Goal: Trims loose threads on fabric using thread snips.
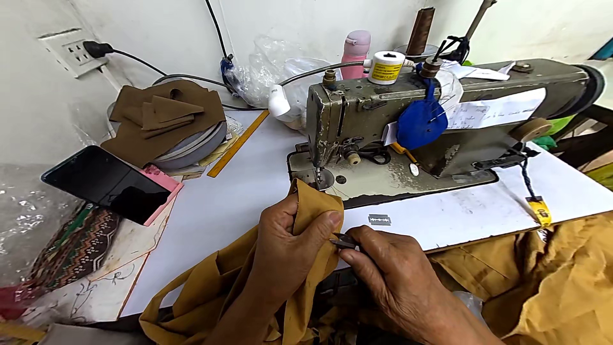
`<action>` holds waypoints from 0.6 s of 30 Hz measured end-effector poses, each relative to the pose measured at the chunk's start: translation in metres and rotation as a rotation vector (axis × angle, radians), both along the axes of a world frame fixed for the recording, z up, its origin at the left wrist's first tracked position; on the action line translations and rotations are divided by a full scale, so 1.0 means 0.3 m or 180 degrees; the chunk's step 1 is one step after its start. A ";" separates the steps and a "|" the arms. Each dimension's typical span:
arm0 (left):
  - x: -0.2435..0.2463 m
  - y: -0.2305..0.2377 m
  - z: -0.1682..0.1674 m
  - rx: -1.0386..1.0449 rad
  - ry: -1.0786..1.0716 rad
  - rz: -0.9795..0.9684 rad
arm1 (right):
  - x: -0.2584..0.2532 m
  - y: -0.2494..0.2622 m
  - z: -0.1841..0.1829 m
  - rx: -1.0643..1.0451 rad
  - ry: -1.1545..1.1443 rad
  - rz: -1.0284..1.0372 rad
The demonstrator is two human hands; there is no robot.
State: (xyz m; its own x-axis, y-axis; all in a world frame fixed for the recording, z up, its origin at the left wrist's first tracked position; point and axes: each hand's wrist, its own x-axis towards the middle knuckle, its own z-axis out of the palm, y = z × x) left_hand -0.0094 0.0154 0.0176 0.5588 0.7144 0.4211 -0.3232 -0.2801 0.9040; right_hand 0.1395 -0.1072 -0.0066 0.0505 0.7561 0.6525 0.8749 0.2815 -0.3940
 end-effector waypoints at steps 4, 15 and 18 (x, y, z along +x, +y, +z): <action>-0.003 -0.001 0.000 0.0044 0.0018 0.0011 | 0.004 -0.003 0.000 0.0002 0.0019 0.0000; -0.001 0.000 -0.002 0.0123 0.0021 0.0021 | 0.006 -0.006 0.001 -0.0065 0.0041 0.0023; -0.001 0.000 -0.004 0.0102 0.0033 0.0031 | 0.011 -0.002 0.000 -0.0026 -0.0004 0.0010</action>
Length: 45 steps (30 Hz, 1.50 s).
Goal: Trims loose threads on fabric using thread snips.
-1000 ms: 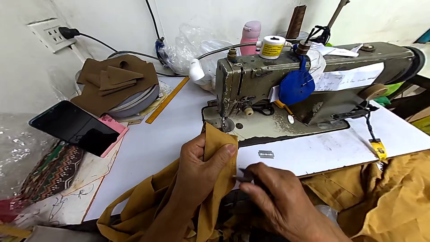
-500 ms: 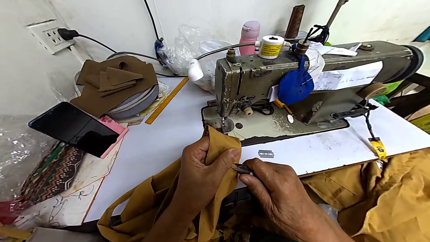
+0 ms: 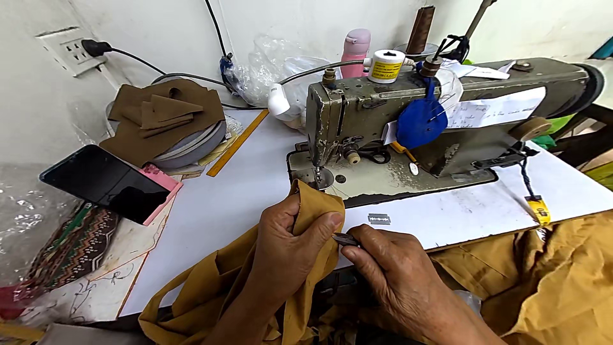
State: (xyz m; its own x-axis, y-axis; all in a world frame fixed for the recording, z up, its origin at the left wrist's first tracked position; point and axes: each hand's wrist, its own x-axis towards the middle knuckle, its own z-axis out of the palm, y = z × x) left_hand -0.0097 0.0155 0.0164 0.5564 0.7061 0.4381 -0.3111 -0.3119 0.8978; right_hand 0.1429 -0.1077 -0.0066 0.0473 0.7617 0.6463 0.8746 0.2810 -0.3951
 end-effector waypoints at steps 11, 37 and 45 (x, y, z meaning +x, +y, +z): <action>0.002 0.014 0.003 -0.0040 0.0014 0.0025 | -0.100 -0.082 0.021 -0.0557 0.0341 0.0998; 0.000 0.010 0.000 -0.0099 -0.0174 0.0231 | -0.043 0.004 -0.051 0.0058 0.1126 0.0003; 0.004 0.001 0.000 -0.0107 -0.0211 0.0156 | -0.026 -0.015 -0.028 0.0400 0.0663 -0.0206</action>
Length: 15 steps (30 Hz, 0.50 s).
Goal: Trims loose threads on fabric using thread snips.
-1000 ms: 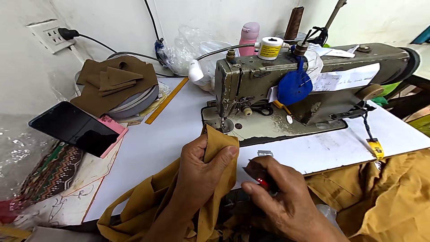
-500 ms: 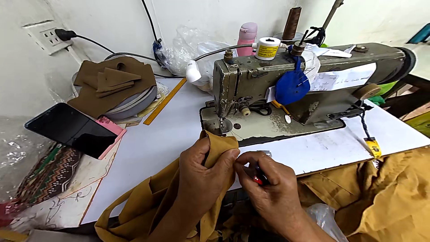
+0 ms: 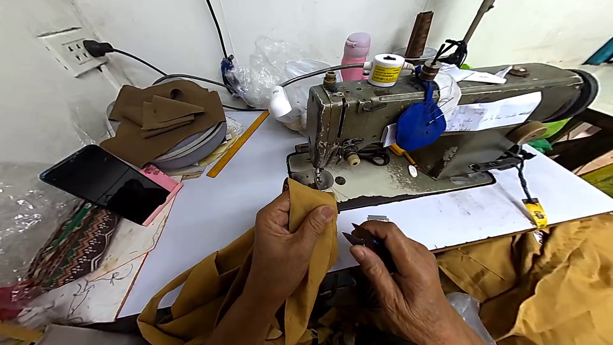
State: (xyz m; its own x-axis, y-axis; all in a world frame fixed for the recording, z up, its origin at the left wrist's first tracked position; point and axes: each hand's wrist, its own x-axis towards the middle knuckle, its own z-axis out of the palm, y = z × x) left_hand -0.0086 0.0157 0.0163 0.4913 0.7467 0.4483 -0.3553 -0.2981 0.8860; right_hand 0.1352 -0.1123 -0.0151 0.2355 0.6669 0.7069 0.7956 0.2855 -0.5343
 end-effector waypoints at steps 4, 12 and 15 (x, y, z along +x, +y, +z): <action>-0.002 -0.005 0.003 0.0019 0.0011 -0.0017 | -0.004 0.008 0.007 0.0084 -0.0050 -0.0043; -0.001 -0.012 0.005 0.0003 -0.0014 -0.0001 | -0.008 0.016 0.000 0.0065 -0.0144 -0.0066; -0.002 -0.012 0.004 0.0037 -0.0020 -0.0006 | -0.008 0.016 0.003 0.0053 -0.0194 -0.0097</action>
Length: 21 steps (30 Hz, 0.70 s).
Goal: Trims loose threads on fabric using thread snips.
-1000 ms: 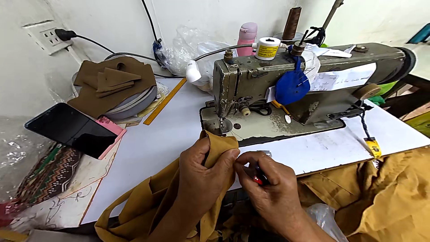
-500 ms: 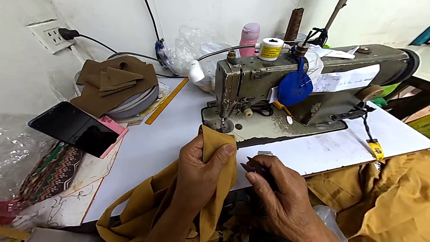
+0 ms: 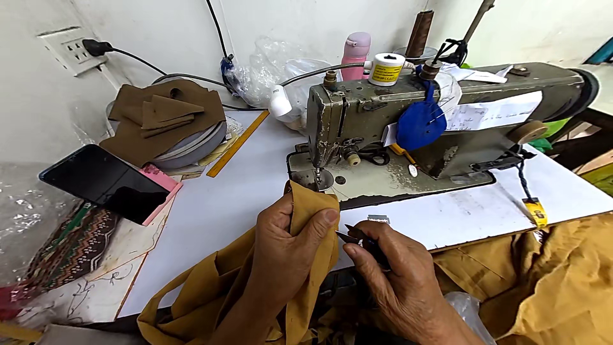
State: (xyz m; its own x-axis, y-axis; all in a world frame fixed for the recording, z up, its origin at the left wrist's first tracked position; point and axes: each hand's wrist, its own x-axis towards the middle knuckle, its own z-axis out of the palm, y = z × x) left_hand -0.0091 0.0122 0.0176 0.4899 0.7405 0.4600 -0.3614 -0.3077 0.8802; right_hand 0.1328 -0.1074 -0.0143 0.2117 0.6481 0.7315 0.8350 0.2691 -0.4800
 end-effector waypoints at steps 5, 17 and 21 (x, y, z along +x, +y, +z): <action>-0.003 -0.003 0.002 0.0212 0.0030 0.0066 | 0.000 -0.002 0.001 -0.0015 -0.0093 -0.0066; 0.000 -0.006 0.004 0.0139 0.0046 0.0050 | 0.008 -0.012 0.001 0.0064 -0.0077 -0.0022; -0.001 -0.006 0.004 0.0145 0.0031 0.0005 | 0.007 -0.012 -0.001 0.0077 -0.0067 -0.0025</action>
